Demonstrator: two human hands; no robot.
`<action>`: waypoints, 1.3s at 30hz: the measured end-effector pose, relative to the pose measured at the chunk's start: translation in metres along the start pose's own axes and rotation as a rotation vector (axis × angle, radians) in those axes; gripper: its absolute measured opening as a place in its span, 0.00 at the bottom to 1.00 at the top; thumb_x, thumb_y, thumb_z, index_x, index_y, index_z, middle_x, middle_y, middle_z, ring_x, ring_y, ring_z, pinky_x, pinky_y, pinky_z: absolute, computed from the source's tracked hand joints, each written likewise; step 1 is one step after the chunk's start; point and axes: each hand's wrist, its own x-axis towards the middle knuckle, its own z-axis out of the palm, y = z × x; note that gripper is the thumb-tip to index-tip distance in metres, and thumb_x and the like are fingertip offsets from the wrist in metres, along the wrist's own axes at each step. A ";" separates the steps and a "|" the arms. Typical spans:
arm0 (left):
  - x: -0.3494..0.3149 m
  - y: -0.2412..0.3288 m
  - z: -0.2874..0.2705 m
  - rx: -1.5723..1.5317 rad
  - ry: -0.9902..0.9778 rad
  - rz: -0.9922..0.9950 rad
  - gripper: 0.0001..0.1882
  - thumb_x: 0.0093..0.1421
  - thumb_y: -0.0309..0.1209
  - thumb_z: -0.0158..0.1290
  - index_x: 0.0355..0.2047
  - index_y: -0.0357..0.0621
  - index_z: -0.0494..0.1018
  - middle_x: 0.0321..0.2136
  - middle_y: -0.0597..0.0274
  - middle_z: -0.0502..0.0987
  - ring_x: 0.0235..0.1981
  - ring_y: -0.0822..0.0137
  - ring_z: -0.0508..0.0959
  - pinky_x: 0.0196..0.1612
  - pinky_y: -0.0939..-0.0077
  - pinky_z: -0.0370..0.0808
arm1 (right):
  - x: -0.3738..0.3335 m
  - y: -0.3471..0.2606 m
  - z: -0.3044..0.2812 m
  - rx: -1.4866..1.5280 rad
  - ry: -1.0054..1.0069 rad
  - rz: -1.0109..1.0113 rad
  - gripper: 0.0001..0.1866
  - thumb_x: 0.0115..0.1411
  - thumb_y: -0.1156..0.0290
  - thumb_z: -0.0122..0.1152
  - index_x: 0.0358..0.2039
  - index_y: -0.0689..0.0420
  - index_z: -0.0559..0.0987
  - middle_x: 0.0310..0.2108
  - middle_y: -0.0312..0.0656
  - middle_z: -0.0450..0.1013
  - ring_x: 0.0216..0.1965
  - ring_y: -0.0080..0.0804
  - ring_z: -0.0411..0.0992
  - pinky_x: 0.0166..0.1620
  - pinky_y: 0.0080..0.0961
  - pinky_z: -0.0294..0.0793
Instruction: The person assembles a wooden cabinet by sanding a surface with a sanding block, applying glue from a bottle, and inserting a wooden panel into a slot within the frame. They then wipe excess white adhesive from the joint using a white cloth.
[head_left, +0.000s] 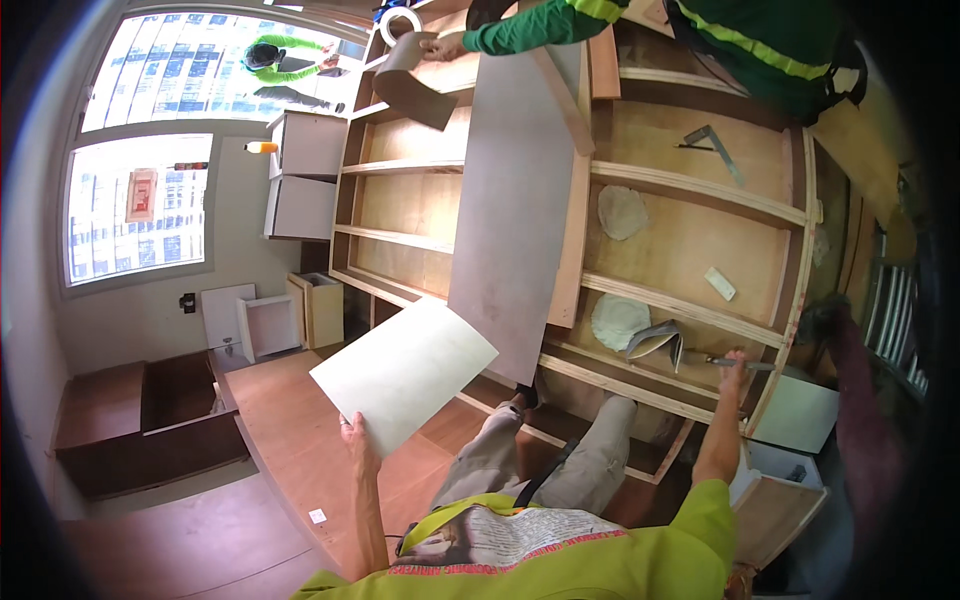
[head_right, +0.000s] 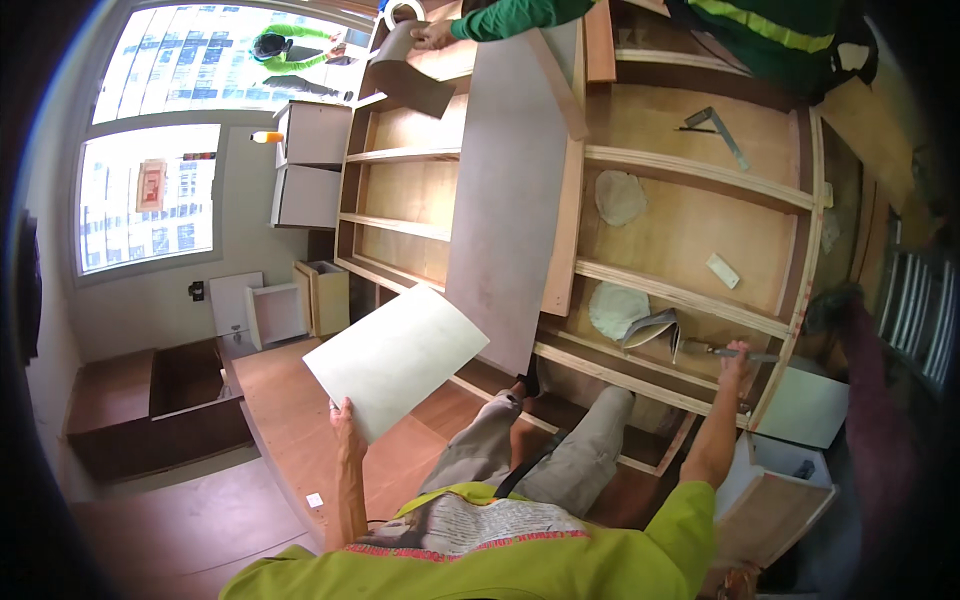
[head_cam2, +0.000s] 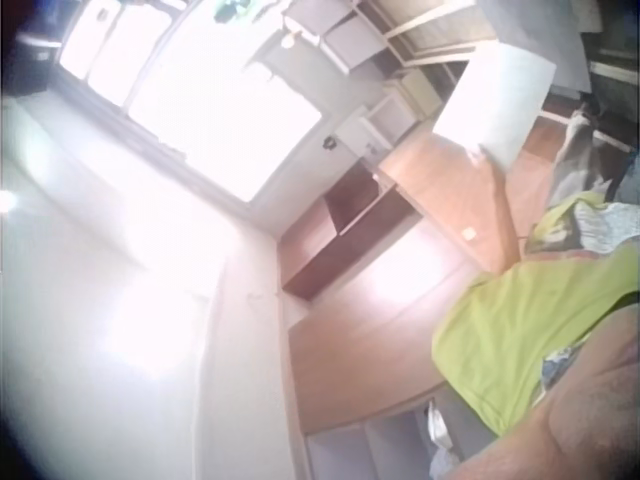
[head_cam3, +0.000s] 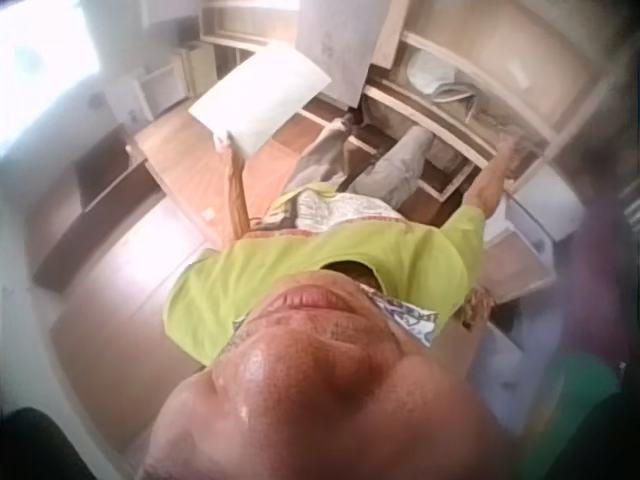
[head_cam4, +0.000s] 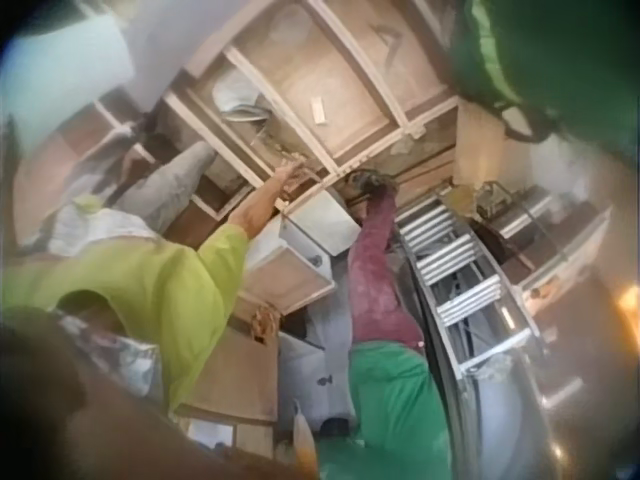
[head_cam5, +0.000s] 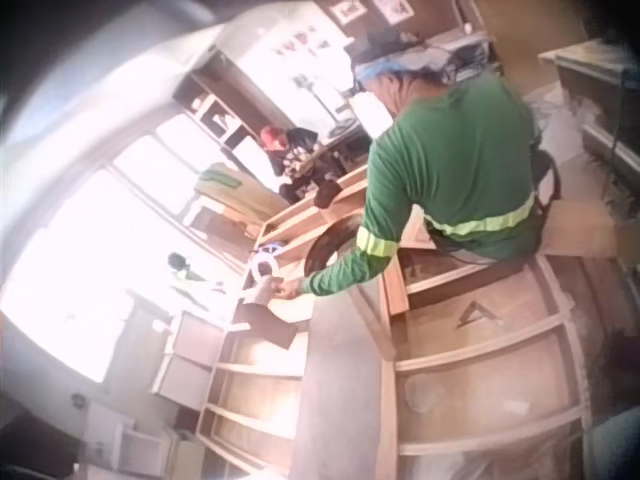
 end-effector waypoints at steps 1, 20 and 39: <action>0.001 -0.002 -0.003 -0.003 0.001 -0.004 0.24 0.66 0.30 0.46 0.61 0.41 0.55 0.49 0.56 0.71 0.46 0.65 0.72 0.51 0.66 0.71 | -0.008 0.008 0.009 -0.027 0.050 -0.069 0.19 0.63 0.52 0.55 0.42 0.55 0.76 0.37 0.38 0.77 0.44 0.33 0.74 0.54 0.37 0.66; 0.150 -0.053 -0.093 -0.262 0.175 -0.004 0.23 0.66 0.27 0.42 0.60 0.34 0.56 0.50 0.52 0.70 0.48 0.63 0.72 0.53 0.68 0.68 | -0.344 0.031 0.137 -0.766 -0.065 -0.639 0.21 0.68 0.60 0.45 0.44 0.67 0.75 0.40 0.49 0.75 0.44 0.39 0.73 0.49 0.33 0.69; 0.403 -0.072 -0.259 -0.163 0.478 0.066 0.23 0.65 0.31 0.48 0.56 0.26 0.63 0.45 0.46 0.76 0.43 0.60 0.76 0.50 0.70 0.70 | -0.681 0.255 0.424 -1.232 -0.656 -0.911 0.15 0.68 0.65 0.48 0.46 0.61 0.77 0.40 0.44 0.75 0.44 0.33 0.71 0.50 0.27 0.68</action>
